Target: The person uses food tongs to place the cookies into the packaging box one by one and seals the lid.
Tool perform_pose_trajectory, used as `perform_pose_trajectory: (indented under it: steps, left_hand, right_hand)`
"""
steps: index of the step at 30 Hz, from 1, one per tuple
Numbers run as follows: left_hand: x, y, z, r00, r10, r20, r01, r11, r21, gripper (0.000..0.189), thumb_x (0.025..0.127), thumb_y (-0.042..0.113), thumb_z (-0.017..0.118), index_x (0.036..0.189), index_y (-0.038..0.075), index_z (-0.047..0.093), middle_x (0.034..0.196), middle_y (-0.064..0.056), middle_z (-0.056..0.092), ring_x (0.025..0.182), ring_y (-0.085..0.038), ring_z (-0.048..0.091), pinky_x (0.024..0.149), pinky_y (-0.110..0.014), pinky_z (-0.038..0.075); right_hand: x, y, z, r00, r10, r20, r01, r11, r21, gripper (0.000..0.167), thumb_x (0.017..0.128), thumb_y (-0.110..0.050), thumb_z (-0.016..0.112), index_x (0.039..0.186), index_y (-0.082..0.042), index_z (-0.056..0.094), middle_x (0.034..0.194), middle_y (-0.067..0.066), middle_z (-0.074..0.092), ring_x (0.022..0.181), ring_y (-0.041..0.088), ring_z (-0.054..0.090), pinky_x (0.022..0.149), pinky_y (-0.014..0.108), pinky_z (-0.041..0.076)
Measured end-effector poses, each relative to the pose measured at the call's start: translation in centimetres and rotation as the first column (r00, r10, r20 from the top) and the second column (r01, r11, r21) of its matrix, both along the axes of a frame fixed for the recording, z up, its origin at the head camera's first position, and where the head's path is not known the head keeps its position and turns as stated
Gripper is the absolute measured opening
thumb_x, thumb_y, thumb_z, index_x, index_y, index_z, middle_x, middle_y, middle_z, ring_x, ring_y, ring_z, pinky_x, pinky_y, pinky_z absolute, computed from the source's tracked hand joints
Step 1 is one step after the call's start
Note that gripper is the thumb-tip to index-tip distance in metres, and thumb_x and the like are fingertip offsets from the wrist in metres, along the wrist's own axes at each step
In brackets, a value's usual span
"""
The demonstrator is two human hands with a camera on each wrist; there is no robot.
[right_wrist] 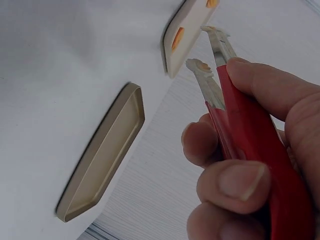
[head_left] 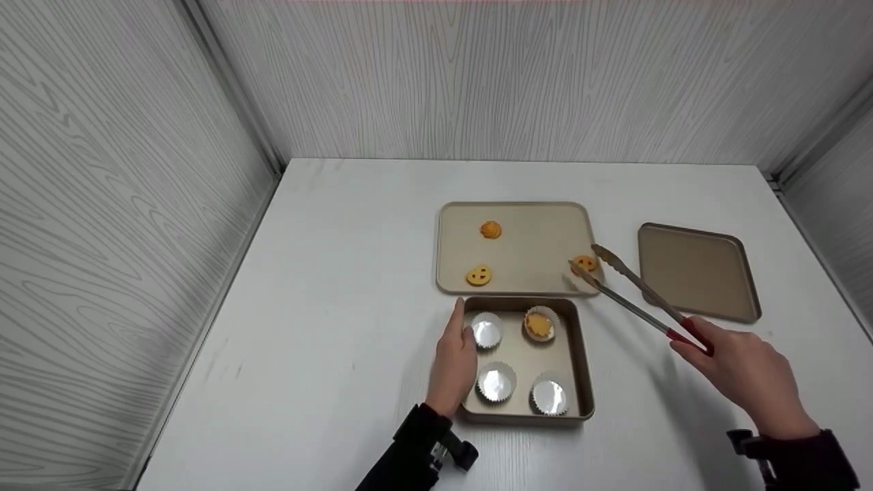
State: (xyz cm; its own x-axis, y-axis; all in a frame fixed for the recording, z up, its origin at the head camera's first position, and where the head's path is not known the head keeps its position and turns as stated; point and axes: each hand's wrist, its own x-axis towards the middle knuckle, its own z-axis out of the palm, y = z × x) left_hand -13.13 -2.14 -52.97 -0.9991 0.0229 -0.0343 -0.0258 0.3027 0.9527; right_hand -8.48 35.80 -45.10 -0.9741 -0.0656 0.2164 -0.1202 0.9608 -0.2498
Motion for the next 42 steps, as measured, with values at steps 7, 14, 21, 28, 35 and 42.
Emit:
perform_pose_trajectory:
  steps: [7,14,21,28,35,42]
  left_hand:
    - [0.0,0.0,0.0,1.0,0.006,-0.007,-0.006,1.0,-0.008,0.056,0.111,0.017,0.038,0.164,0.015,0.024,0.166,-0.002,0.031,0.147,-0.023,0.038,0.122,-0.046,0.029]
    - [0.1,0.1,-0.1,1.0,0.001,-0.022,-0.001,1.0,0.011,0.056,0.111,0.015,0.039,0.164,0.013,0.024,0.166,-0.004,0.03,0.139,-0.023,0.045,0.122,-0.047,0.029]
    - [0.0,0.1,-0.2,0.999,0.001,-0.042,0.0,1.0,0.024,0.055,0.11,0.013,0.039,0.164,0.011,0.024,0.166,-0.005,0.03,0.151,-0.026,0.03,0.123,-0.046,0.026]
    - [0.0,0.0,-0.2,1.0,-0.002,-0.013,0.003,1.0,0.02,0.056,0.11,0.015,0.039,0.164,0.013,0.023,0.167,-0.001,0.028,0.149,-0.023,0.035,0.124,-0.043,0.025]
    - [0.1,0.0,-0.1,1.0,-0.007,-0.027,0.007,1.0,0.029,0.056,0.11,0.013,0.039,0.164,0.012,0.023,0.167,-0.003,0.028,0.134,-0.026,0.048,0.123,-0.044,0.028]
    - [0.1,0.1,-0.2,0.999,-0.003,-0.04,0.005,0.999,0.038,0.056,0.11,0.012,0.038,0.164,0.011,0.023,0.167,-0.006,0.028,0.133,-0.028,0.049,0.122,-0.046,0.029]
  right_hand:
    - [-0.6,0.1,-0.8,1.0,0.011,-0.001,-0.011,1.0,-0.008,0.024,0.091,-0.031,0.079,0.091,-0.014,0.063,0.062,-0.002,0.054,0.052,0.016,0.044,0.041,0.035,0.03]
    - [-1.0,-0.1,-1.0,1.0,0.015,0.028,-0.014,1.0,-0.01,0.024,0.092,-0.032,0.077,0.089,-0.015,0.061,0.062,-0.002,0.054,0.052,0.017,0.045,0.041,0.035,0.031]
    - [-1.3,-0.5,-0.8,0.999,0.03,0.011,-0.03,1.0,-0.002,0.025,0.092,-0.03,0.077,0.086,-0.014,0.059,0.061,-0.003,0.053,0.051,0.016,0.044,0.04,0.035,0.031]
    - [-1.3,-0.9,-0.6,0.999,0.042,-0.032,-0.04,0.998,0.041,0.028,0.089,-0.027,0.08,0.084,-0.012,0.056,0.058,-0.001,0.05,0.048,0.019,0.044,0.039,0.037,0.031]
    - [-1.3,-1.4,-0.4,0.997,0.052,-0.062,-0.047,0.996,0.072,0.03,0.087,-0.027,0.081,0.083,-0.012,0.055,0.055,-0.001,0.047,0.046,0.02,0.042,0.038,0.036,0.029]
    - [-1.4,-1.7,-0.5,0.996,0.065,-0.054,-0.062,0.996,0.056,0.029,0.088,-0.027,0.081,0.084,-0.013,0.056,0.056,-0.002,0.047,0.047,0.019,0.042,0.038,0.035,0.028]
